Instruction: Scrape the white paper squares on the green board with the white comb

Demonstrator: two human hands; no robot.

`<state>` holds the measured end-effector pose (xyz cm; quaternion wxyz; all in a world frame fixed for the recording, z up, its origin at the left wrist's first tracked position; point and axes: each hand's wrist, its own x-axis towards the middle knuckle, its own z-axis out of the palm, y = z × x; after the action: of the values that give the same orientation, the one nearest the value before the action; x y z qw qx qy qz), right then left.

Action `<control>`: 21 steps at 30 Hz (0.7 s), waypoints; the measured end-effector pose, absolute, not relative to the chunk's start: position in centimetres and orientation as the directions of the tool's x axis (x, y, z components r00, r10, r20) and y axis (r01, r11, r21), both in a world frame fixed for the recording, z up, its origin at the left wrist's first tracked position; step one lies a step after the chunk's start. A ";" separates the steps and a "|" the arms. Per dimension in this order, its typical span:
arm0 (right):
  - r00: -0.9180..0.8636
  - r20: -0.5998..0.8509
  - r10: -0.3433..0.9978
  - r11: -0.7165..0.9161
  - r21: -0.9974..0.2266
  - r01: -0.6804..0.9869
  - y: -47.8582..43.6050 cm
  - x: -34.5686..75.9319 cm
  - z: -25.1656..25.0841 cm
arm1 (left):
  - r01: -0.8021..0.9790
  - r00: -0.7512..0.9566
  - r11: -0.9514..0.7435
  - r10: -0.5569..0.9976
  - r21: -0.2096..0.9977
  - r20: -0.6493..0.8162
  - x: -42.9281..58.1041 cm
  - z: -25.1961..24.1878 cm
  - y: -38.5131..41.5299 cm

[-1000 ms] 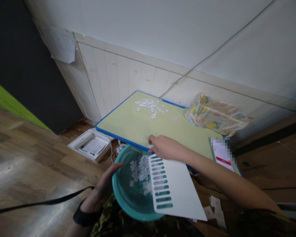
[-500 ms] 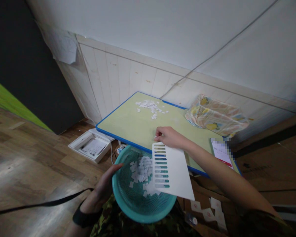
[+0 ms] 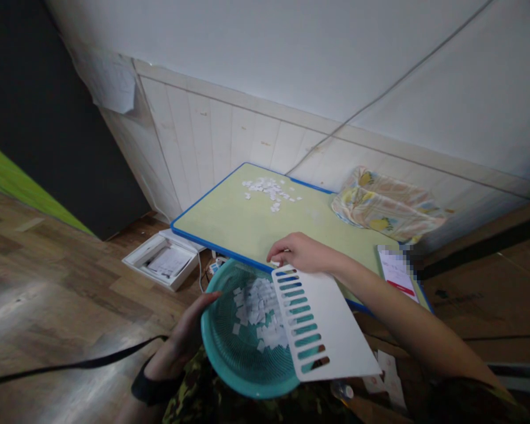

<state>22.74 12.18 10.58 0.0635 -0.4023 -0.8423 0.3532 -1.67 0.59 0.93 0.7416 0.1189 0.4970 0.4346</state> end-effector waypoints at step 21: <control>-0.470 -0.070 0.880 0.388 -0.465 0.796 18.3 25.2 9.5 | -0.565 0.160 0.587 0.767 0.579 -0.621 -1.7 0.3 0.6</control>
<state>25.20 18.27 9.47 0.0944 -0.5062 -0.8276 0.2232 -1.71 0.61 0.31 0.7540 0.1062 0.4743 0.4418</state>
